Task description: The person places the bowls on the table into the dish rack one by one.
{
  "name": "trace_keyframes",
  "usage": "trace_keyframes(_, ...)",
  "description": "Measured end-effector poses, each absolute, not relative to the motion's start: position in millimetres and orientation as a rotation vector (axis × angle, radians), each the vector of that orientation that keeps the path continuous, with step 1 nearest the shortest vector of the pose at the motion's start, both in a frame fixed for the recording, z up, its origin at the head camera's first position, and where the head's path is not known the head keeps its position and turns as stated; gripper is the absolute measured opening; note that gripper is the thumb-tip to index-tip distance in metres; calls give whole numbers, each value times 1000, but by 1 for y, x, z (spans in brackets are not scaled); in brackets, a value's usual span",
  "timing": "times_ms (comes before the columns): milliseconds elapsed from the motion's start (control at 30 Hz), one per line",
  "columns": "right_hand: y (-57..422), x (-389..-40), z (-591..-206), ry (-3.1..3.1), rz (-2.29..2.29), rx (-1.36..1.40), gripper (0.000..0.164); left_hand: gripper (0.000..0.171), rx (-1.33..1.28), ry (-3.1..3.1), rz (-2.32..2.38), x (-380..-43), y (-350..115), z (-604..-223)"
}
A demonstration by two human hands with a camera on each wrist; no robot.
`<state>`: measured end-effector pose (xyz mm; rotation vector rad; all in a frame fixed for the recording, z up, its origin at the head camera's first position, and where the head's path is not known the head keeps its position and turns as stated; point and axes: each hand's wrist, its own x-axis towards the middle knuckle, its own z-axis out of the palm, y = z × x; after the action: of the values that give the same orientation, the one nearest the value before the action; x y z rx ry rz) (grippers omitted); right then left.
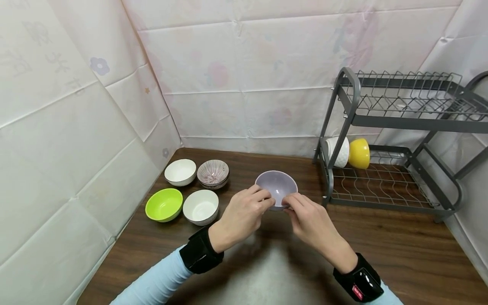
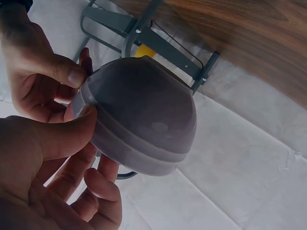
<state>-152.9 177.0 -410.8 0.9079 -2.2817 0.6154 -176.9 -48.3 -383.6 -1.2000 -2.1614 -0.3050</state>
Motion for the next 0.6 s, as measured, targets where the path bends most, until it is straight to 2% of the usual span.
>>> trace_keyframes(600, 189, -157, -404, -2200, 712, 868, 23, 29, -1174, -2075, -425, -185, -37, -378)
